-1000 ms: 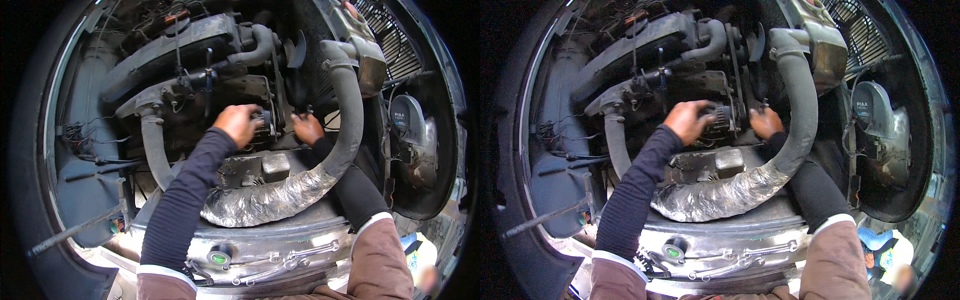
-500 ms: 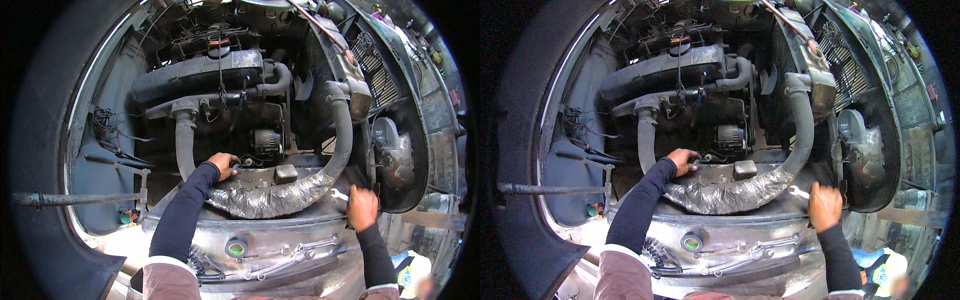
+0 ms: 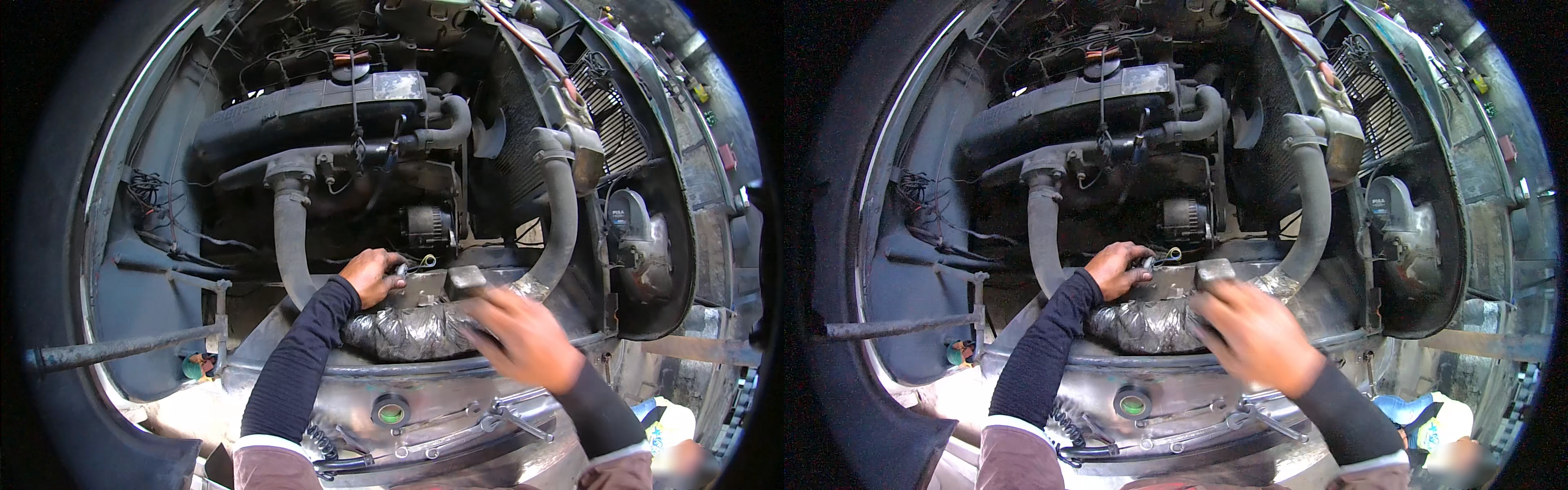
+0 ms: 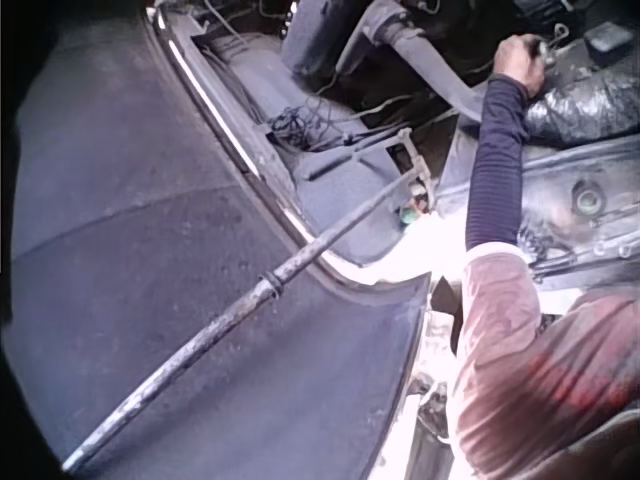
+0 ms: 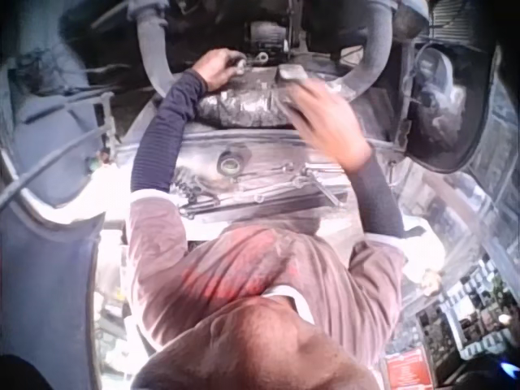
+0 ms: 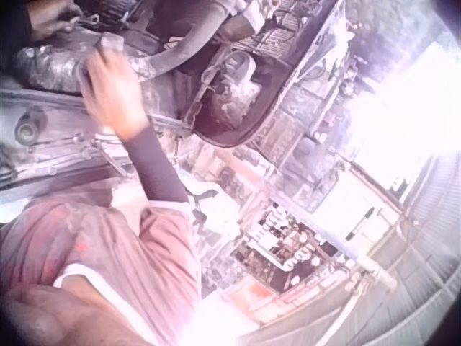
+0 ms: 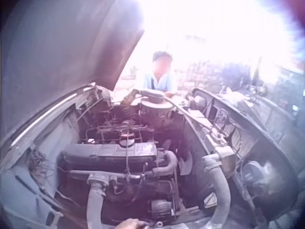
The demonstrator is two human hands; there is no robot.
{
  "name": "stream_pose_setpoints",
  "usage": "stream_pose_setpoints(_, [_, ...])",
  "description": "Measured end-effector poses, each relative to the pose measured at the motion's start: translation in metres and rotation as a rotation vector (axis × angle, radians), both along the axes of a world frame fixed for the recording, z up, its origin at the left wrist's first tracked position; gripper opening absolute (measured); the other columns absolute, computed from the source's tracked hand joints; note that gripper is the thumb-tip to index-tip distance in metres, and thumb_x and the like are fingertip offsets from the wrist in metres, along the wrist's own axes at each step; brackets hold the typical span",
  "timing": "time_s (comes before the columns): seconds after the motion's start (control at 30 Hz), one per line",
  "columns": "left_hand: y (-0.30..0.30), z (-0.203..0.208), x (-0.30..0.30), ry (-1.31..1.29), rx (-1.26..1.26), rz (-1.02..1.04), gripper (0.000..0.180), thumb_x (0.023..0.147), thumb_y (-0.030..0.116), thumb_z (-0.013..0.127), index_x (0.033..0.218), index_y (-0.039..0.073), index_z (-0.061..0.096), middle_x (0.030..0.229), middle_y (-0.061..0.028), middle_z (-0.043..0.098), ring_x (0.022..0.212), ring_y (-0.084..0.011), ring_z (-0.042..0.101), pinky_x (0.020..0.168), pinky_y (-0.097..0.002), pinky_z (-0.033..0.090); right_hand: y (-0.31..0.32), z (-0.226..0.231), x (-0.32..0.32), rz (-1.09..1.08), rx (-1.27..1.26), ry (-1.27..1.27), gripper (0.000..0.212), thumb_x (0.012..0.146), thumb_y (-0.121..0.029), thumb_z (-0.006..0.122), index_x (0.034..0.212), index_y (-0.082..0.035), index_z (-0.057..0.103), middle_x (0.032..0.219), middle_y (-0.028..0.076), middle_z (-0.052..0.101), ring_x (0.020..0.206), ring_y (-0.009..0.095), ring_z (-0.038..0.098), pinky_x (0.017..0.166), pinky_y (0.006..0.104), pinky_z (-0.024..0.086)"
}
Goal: The person uses a wrench to tighten bolts on the engine of a three-wheeled vehicle. They then move to the interior of the vehicle and use a wrench to tighten connections on the battery.
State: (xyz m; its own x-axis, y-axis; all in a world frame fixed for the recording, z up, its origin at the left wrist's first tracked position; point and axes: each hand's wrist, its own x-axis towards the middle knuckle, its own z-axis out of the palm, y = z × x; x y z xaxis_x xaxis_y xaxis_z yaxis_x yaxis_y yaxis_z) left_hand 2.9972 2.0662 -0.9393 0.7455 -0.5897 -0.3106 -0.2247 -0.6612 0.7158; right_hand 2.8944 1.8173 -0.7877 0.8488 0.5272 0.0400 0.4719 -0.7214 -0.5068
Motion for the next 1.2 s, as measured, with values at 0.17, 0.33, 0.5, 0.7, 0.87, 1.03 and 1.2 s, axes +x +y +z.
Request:
stream_pose_setpoints(0.17, [-0.011,-0.003,-0.004,-0.190,-0.121,0.004,0.036,0.082,0.023,0.075,0.111,0.002,0.070,0.099,-0.0209,0.068,0.098,-0.0398,0.064,0.088,-0.0447,0.050,0.034,-0.110,0.097,0.088,-0.414,0.172,0.014,0.078,-0.019,0.068,0.080,-0.005,0.071,0.084,0.016,0.071,0.084,0.035,0.070,0.077,0.0444,0.055])
stream_pose_setpoints(0.33, [0.014,-0.015,0.005,-0.078,0.063,-0.033,0.039,0.084,0.019,0.073,0.119,0.004,0.066,0.103,-0.0195,0.065,0.105,-0.0374,0.061,0.093,-0.0446,0.047,0.000,-0.061,0.098,0.008,-0.396,0.168,0.017,0.080,-0.020,0.067,0.075,-0.003,0.069,0.074,0.020,0.068,0.076,0.037,0.069,0.068,0.0462,0.056])
stream_pose_setpoints(0.5, [0.002,-0.012,0.008,-0.008,-0.046,0.016,0.044,0.081,0.014,0.075,0.122,0.002,0.063,0.108,-0.0220,0.066,0.107,-0.0379,0.062,0.094,-0.0424,0.049,-0.021,0.015,0.006,0.292,-0.251,0.498,0.023,0.083,-0.027,0.070,0.089,-0.005,0.068,0.081,0.017,0.066,0.073,0.036,0.066,0.066,0.0461,0.055])
stream_pose_setpoints(0.7, [-0.001,-0.021,0.008,0.046,-0.053,-0.089,0.047,0.075,0.006,0.078,0.120,0.000,0.064,0.110,-0.0237,0.068,0.105,-0.0369,0.066,0.092,-0.0405,0.051,-0.020,0.013,0.041,0.216,-0.009,0.548,0.033,0.085,-0.025,0.074,0.114,-0.009,0.068,0.106,0.012,0.067,0.089,0.032,0.068,0.075,0.0407,0.057])
stream_pose_setpoints(0.87, [-0.008,-0.018,0.011,0.107,-0.025,-0.032,0.048,0.072,0.009,0.081,0.116,0.000,0.067,0.103,-0.0228,0.070,0.102,-0.0355,0.067,0.089,-0.0401,0.052,0.009,-0.108,0.114,0.338,-0.315,0.365,0.026,0.076,-0.021,0.072,0.095,-0.002,0.070,0.096,0.017,0.068,0.098,0.035,0.065,0.086,0.0462,0.052])
stream_pose_setpoints(1.03, [-0.008,-0.026,0.007,0.106,0.005,-0.072,0.047,0.071,0.019,0.083,0.114,0.004,0.069,0.099,-0.0216,0.070,0.097,-0.0381,0.067,0.086,-0.0432,0.053,0.028,-0.151,0.119,0.434,-0.578,0.516,0.026,0.075,-0.026,0.072,0.090,-0.004,0.073,0.104,0.019,0.071,0.102,0.036,0.067,0.092,0.0484,0.050])
stream_pose_setpoints(1.2, [-0.009,-0.013,0.004,0.151,-0.061,-0.135,0.040,0.074,0.026,0.081,0.105,0.003,0.071,0.094,-0.0219,0.070,0.097,-0.0387,0.067,0.087,-0.0467,0.051,0.025,-0.133,0.123,0.287,-0.442,0.718,0.039,0.073,-0.033,0.078,0.095,-0.001,0.071,0.094,0.021,0.071,0.098,0.037,0.068,0.091,0.0496,0.049])
